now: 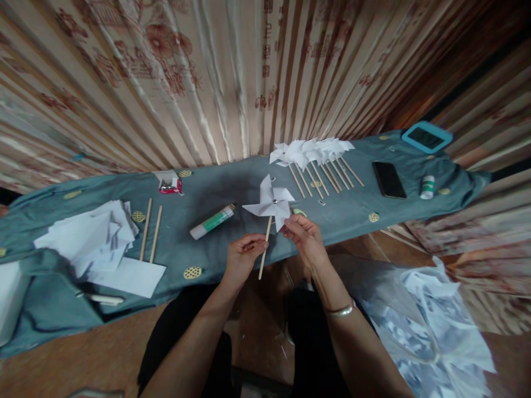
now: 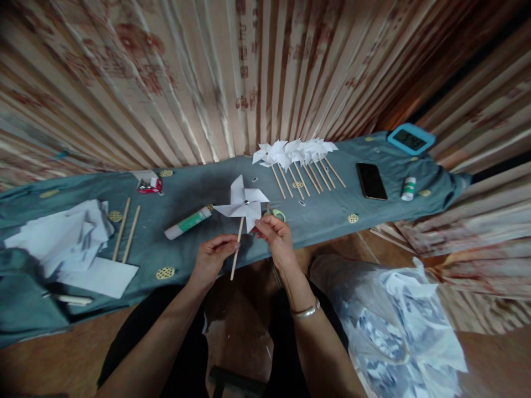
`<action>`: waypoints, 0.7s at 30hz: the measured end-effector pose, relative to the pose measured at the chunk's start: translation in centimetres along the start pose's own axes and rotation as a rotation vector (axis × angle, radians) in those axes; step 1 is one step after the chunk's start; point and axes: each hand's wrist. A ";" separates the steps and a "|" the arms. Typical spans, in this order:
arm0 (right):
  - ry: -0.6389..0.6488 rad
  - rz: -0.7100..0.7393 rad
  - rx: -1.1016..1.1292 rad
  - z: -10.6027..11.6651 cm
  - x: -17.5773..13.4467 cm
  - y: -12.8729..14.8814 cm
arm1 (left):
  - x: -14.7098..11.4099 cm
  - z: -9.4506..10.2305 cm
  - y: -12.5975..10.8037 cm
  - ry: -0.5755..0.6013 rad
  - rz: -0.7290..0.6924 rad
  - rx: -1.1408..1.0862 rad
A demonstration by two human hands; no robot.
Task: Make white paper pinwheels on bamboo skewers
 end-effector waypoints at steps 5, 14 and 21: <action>0.040 -0.015 -0.019 -0.2 0.0 -0.6 | -0.1 -0.1 -0.2 0.018 0.012 -0.014; 0.079 0.005 -0.105 -0.8 0.0 -1.1 | -0.1 0.0 -0.1 0.044 -0.004 -0.016; 0.117 0.048 -0.204 -0.7 0.2 -1.9 | 0.2 -0.1 0.0 0.039 -0.010 -0.053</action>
Point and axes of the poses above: each hand's wrist, its own x-axis towards the middle knuckle, its own z-axis out of the back of the hand, y = z × x, and after that the axes turned 1 degree about x, right-handed
